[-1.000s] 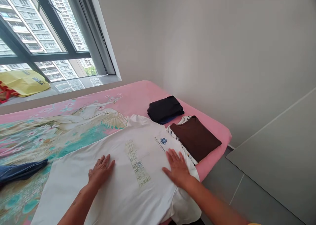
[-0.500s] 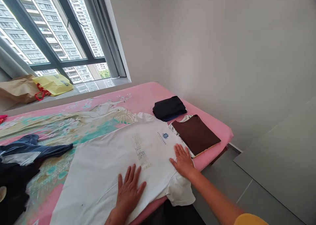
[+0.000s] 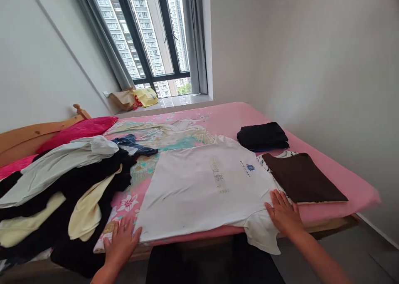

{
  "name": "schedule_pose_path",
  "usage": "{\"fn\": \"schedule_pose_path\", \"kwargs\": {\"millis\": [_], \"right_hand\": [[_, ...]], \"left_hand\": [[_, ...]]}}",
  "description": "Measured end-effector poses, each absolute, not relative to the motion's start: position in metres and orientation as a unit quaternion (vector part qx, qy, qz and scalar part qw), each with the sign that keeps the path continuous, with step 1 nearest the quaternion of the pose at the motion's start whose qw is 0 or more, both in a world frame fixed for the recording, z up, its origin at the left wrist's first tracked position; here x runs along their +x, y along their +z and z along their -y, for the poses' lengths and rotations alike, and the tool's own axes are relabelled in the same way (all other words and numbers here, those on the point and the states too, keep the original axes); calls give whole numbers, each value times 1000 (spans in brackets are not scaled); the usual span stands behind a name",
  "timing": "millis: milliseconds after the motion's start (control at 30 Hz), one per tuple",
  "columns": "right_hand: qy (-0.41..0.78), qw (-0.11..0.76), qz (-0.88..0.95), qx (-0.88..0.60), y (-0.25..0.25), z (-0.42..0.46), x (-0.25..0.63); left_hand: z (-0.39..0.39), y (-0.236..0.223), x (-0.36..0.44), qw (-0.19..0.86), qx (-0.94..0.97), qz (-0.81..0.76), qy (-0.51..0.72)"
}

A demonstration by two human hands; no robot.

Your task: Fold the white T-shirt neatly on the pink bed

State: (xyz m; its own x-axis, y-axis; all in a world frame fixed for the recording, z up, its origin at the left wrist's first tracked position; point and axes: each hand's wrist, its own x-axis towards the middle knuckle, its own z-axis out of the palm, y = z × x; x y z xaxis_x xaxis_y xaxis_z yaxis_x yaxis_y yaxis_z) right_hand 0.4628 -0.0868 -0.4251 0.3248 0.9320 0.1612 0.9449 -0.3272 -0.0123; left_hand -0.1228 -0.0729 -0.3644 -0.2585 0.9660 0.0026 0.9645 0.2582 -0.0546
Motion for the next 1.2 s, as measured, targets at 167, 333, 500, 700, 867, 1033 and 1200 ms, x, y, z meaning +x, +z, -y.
{"fn": "schedule_pose_path", "kwargs": {"millis": [167,333,500,700,867,1033,1200], "right_hand": [[-70,91,625,-772,-381,62,410],[-19,80,698,-711,-372,31,350],[12,33,655,-755,-418,40,382],[-28,51,627,-777,-435,56,405],[-18,56,618,-784,-427,51,398],[88,51,576,-811,-394,54,381],[149,190,642,-727,-378,79,352]], "left_hand": [[56,-340,-29,-8,-655,755,-30],[19,-340,71,-137,-750,645,-63],[20,-361,46,-134,-681,719,-10],[63,-370,-8,-77,-601,795,20],[88,-361,-11,-69,-621,779,48],[81,-352,6,-36,-650,754,86],[51,-362,69,-37,-756,654,2]]}}
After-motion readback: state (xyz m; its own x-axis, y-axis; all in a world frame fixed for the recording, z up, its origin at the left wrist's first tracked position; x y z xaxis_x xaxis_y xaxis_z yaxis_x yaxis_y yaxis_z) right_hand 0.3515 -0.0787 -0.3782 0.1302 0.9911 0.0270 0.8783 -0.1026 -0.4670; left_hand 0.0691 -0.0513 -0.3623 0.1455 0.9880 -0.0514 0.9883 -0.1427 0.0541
